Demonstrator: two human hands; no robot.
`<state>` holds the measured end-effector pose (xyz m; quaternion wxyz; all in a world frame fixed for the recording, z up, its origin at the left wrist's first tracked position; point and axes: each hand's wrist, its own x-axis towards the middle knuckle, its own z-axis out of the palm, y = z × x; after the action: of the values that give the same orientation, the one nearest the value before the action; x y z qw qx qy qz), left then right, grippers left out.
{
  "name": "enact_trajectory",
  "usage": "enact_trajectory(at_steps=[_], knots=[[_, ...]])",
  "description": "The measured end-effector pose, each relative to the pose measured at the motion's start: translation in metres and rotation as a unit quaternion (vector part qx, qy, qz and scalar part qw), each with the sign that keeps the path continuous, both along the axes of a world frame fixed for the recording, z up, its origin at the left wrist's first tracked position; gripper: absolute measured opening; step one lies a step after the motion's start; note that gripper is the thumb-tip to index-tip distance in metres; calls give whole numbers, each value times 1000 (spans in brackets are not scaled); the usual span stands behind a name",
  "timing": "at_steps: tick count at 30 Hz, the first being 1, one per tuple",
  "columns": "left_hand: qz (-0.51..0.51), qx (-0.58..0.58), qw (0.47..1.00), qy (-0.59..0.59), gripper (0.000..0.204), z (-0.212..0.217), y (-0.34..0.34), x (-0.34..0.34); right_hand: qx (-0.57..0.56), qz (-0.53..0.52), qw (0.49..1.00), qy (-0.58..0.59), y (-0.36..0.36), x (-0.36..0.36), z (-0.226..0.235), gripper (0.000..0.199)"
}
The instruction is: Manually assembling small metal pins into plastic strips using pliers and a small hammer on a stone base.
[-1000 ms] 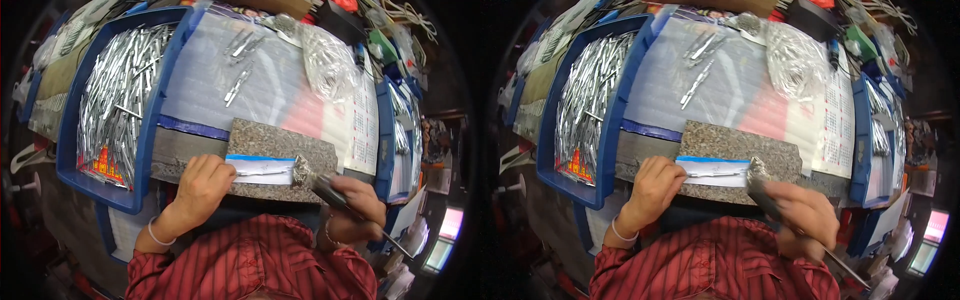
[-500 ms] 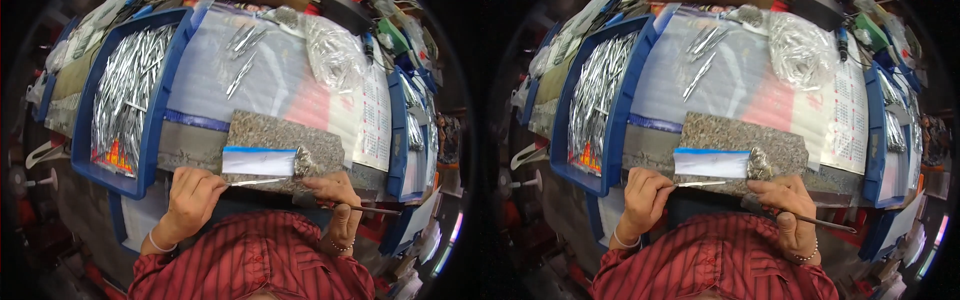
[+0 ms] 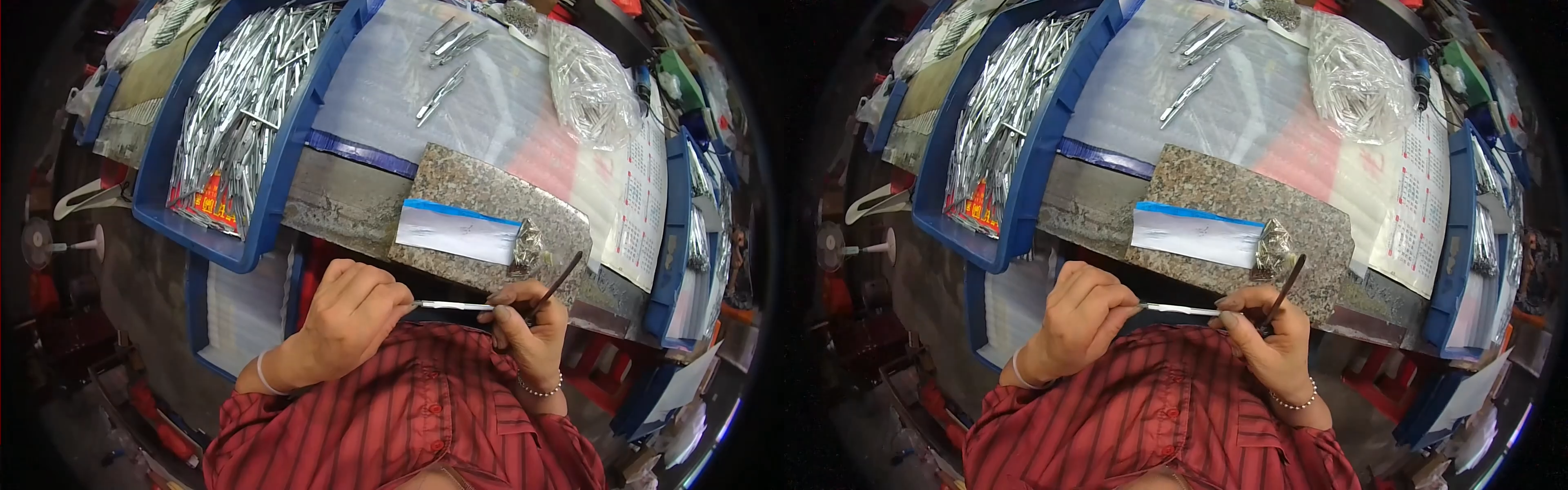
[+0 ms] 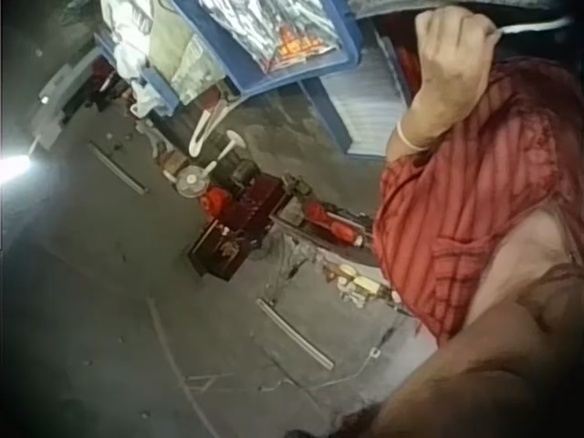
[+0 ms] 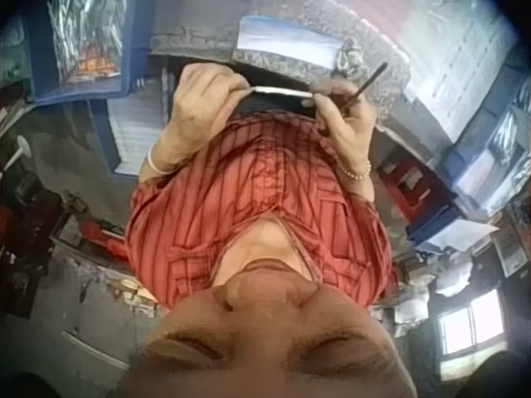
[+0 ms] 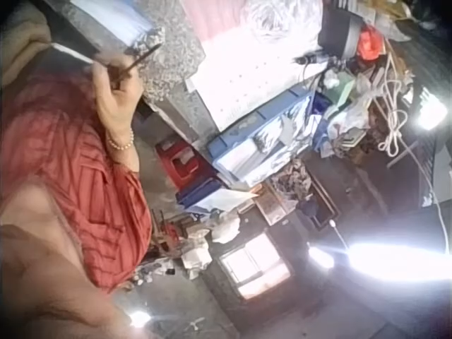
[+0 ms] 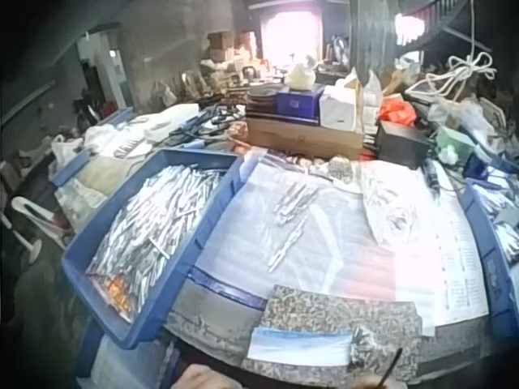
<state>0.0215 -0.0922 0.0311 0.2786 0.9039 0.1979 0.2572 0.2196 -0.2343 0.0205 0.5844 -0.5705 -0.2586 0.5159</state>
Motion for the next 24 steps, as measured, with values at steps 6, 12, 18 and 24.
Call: enact_trajectory(at_steps=[6, 12, 18, 24], knots=[[18, -99, 995, -2, 15, -5, -7, -8, -12, 2, 999, -43, 0, -6, -2, 12], [37, -167, 985, -28, 12, -15, -8, -12, -22, -7, 995, -93, 1, -11, -2, 13], [19, -290, 956, 33, 10, -24, -9, -26, -29, 68, 982, -176, 13, -24, -4, 10], [-5, -394, 917, 51, 13, -40, -5, -86, -18, 87, 973, -213, 13, -38, -17, 15]])
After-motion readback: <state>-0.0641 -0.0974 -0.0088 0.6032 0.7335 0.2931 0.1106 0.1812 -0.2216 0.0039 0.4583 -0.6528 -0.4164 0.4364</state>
